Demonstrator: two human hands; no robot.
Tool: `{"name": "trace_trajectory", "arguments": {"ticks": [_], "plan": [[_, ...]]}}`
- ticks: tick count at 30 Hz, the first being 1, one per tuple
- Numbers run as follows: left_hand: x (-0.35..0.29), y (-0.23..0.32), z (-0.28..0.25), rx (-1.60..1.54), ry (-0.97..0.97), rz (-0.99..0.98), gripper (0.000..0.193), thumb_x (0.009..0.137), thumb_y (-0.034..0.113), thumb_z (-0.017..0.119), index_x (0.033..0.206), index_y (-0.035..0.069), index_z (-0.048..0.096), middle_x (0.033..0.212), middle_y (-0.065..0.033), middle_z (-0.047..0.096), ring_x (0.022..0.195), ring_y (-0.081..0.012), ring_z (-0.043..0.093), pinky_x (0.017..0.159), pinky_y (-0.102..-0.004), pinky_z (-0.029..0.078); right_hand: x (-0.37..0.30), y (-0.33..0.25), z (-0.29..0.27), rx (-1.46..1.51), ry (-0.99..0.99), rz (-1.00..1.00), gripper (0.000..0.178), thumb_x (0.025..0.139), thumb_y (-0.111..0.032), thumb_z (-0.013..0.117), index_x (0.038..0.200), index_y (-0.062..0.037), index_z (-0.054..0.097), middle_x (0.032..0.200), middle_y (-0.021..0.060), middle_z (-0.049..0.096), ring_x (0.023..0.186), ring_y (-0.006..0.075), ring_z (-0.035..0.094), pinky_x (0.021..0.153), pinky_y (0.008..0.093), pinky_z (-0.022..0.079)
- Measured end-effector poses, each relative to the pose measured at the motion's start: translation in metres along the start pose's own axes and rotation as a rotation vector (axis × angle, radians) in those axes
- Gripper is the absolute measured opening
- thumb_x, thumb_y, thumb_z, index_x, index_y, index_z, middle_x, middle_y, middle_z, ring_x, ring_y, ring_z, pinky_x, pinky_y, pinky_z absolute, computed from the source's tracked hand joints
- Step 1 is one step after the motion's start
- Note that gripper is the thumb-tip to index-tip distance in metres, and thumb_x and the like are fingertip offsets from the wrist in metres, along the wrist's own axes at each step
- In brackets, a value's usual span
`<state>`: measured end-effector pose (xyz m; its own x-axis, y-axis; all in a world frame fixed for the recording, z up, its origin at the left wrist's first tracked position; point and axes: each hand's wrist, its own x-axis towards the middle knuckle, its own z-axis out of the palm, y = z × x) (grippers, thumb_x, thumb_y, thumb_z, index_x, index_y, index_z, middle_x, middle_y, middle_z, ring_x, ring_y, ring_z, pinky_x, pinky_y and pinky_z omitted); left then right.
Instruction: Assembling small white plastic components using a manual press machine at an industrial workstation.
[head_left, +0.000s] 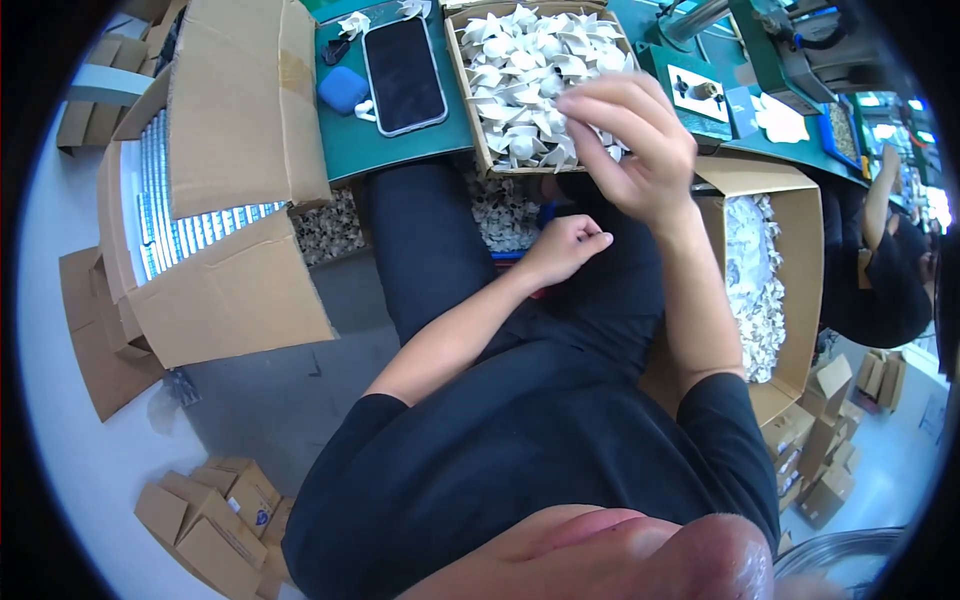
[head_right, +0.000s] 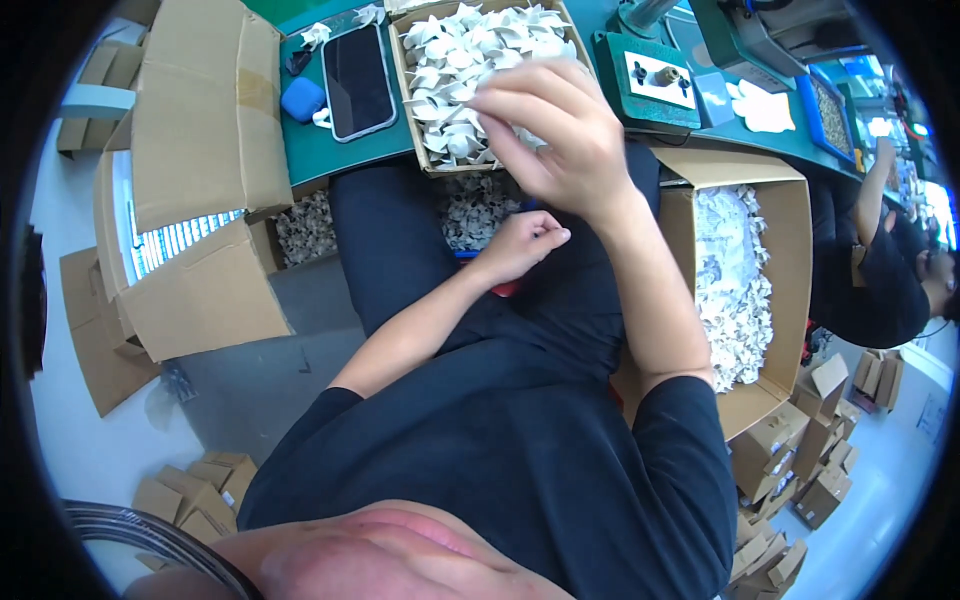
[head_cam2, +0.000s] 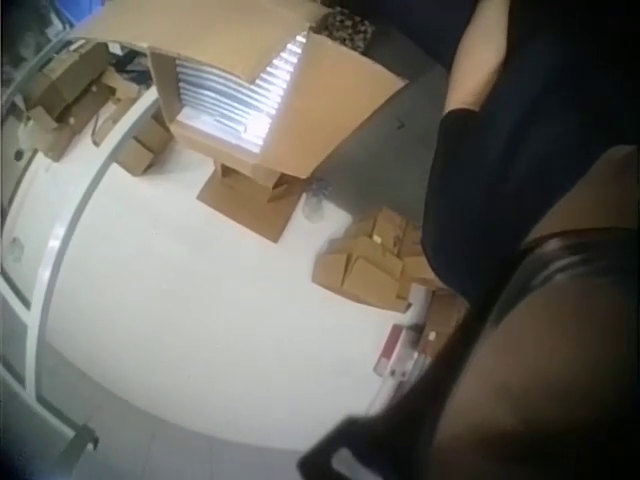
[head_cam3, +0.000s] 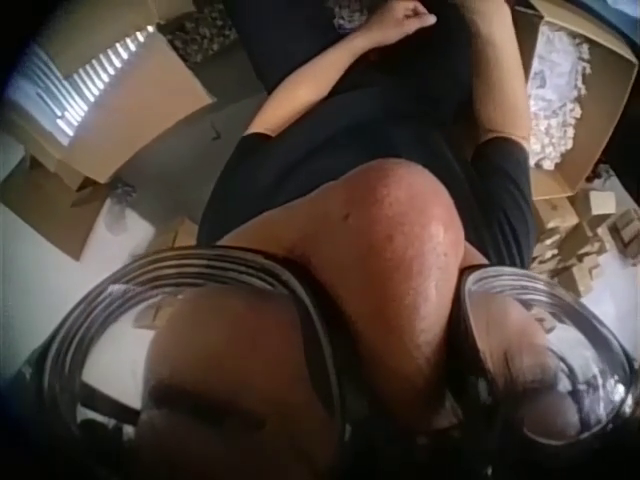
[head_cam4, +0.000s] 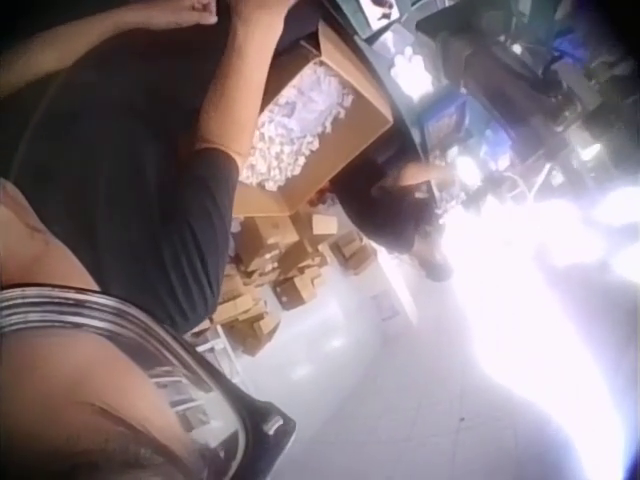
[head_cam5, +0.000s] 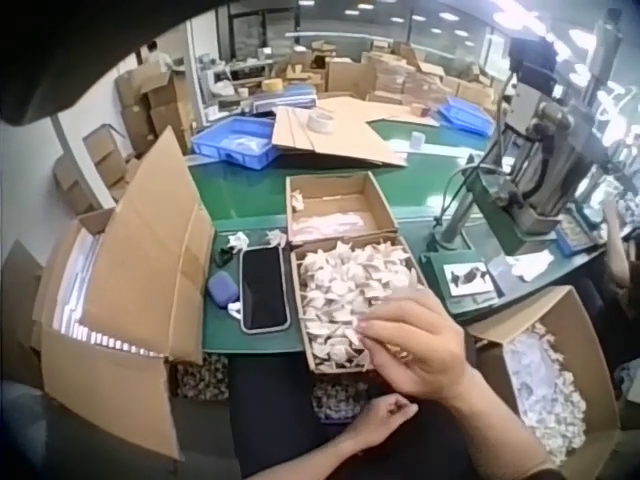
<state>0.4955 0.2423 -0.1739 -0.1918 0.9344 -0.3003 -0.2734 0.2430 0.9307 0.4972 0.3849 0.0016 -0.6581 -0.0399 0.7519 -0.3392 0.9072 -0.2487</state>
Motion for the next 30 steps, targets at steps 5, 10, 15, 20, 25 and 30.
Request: {"name": "trace_trajectory", "arguments": {"ticks": [5, 10, 15, 20, 25, 30], "plan": [[-0.017, 0.046, -0.039, -0.595, -0.379, -0.137, 0.023, 0.101, 0.025, 0.068, 0.105, 0.003, 0.070, 0.064, 0.0048, 0.052, 0.049, -0.0053, 0.044, 0.045, -0.0222, 0.036, -0.057, -0.040, -0.039, 0.074, -0.160, 0.307, 0.030, 0.078, 0.002, 0.077, 0.108, -0.0006, 0.074, 0.100, 0.0122, 0.070, 0.094, 0.0288, 0.067, 0.081, 0.0341, 0.054], [-0.019, 0.051, -0.041, -0.557, -0.547, -0.031, 0.035, 0.102, 0.033, 0.068, 0.112, -0.001, 0.063, 0.061, 0.0058, 0.045, 0.044, -0.0030, 0.038, 0.041, -0.0190, 0.030, -0.093, -0.059, -0.041, 0.393, -0.304, 0.672, 0.026, 0.078, -0.001, 0.079, 0.103, -0.0011, 0.074, 0.097, 0.0124, 0.069, 0.093, 0.0276, 0.067, 0.081, 0.0336, 0.054], [-0.008, 0.040, -0.036, -0.732, -0.556, -0.027, 0.041, 0.105, 0.034, 0.062, 0.120, -0.004, 0.061, 0.061, 0.0058, 0.041, 0.045, -0.0029, 0.037, 0.040, -0.0191, 0.031, -0.096, -0.021, -0.068, 0.091, -0.113, 0.571, 0.025, 0.079, -0.008, 0.083, 0.101, -0.0011, 0.074, 0.099, 0.0130, 0.069, 0.091, 0.0240, 0.066, 0.080, 0.0326, 0.053], [-0.003, 0.038, -0.029, -0.694, -0.466, -0.093, 0.038, 0.107, 0.032, 0.055, 0.121, -0.003, 0.062, 0.061, 0.0057, 0.040, 0.045, -0.0032, 0.038, 0.040, -0.0190, 0.033, -0.077, 0.059, -0.111, -0.376, 0.139, 0.825, 0.030, 0.087, -0.026, 0.082, 0.105, -0.0026, 0.078, 0.100, 0.0120, 0.071, 0.082, 0.0183, 0.066, 0.074, 0.0320, 0.053], [-0.002, 0.033, -0.029, -0.650, -0.401, -0.152, 0.033, 0.107, 0.026, 0.054, 0.120, -0.003, 0.062, 0.062, 0.0047, 0.041, 0.045, -0.0038, 0.037, 0.040, -0.0193, 0.033, -0.084, 0.104, -0.114, -0.599, -0.114, 0.720, 0.039, 0.092, -0.039, 0.077, 0.111, -0.0062, 0.079, 0.101, 0.0100, 0.072, 0.078, 0.0181, 0.067, 0.072, 0.0330, 0.053], [0.002, 0.028, -0.027, -0.705, -0.396, -0.163, 0.032, 0.107, 0.024, 0.052, 0.120, -0.004, 0.061, 0.063, 0.0037, 0.041, 0.047, -0.0049, 0.038, 0.039, -0.0201, 0.033, -0.078, 0.125, -0.115, -0.641, -0.172, 0.859, 0.036, 0.092, -0.037, 0.077, 0.114, -0.0085, 0.079, 0.099, 0.0081, 0.074, 0.071, 0.0170, 0.069, 0.066, 0.0305, 0.054]]}}
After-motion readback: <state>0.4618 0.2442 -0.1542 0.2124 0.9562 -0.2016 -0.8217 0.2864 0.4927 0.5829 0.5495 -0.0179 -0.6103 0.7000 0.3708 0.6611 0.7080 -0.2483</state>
